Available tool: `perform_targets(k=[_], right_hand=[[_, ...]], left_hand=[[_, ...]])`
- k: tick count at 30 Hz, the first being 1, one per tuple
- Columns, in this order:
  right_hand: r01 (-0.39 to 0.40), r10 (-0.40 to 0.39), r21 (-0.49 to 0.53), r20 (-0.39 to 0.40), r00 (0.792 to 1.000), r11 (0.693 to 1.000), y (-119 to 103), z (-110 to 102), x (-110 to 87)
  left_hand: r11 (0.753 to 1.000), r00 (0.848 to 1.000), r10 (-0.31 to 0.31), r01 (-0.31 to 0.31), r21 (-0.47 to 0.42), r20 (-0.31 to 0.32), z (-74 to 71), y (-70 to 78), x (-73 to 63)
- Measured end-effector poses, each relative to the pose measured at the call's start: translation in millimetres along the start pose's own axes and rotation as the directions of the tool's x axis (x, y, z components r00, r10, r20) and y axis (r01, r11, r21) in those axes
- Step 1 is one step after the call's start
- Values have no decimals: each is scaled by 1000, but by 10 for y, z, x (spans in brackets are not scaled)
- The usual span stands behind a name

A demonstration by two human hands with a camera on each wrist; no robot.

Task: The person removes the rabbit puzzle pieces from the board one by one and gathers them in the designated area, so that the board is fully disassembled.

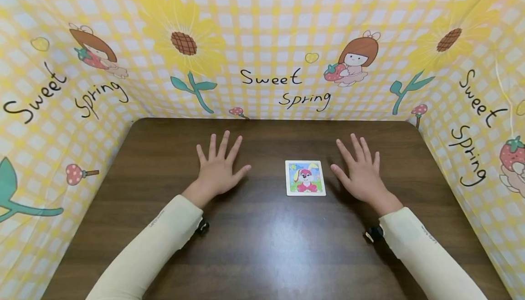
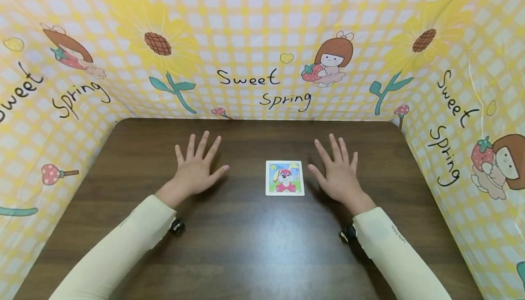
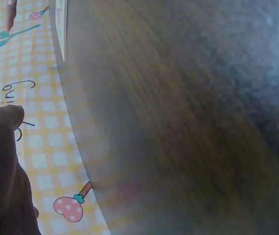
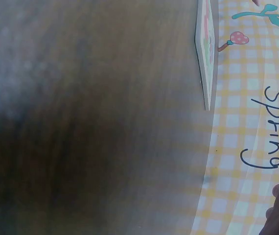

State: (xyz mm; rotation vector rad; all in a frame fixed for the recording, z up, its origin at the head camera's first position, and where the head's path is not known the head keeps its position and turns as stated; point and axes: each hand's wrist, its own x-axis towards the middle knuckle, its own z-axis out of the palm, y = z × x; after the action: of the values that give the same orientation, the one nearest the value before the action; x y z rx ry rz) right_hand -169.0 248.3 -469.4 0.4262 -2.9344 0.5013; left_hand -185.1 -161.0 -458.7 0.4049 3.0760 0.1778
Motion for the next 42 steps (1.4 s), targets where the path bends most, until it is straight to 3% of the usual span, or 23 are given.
perform_targets(k=[7,11,17,23,27,31,36,42], right_hand=[[10,-9,40,-17,1000,999,4,16,2],[65,-62,142,-24,998,988,-47,42,14],[112,-112,262,-14,994,959,-170,114,80],[77,-89,360,16,996,930,-358,213,182],[28,-57,433,55,997,901,-472,285,202],[27,-65,479,64,996,878,-518,361,198],[61,-113,457,87,990,887,-489,412,116],[66,-124,448,103,987,891,-463,437,113]], left_hand=[[1000,999,3,-3,-10,41,-57,95,4],[994,997,72,-72,-85,-2,-58,239,36],[948,981,172,-188,-255,-84,-56,502,130],[908,973,203,-230,-349,-110,-2,729,227],[893,973,211,-231,-386,-95,53,873,282],[878,975,203,-220,-425,-87,91,996,339],[861,973,230,-216,-460,-26,161,1123,399],[887,967,254,-229,-402,11,233,1177,438]])
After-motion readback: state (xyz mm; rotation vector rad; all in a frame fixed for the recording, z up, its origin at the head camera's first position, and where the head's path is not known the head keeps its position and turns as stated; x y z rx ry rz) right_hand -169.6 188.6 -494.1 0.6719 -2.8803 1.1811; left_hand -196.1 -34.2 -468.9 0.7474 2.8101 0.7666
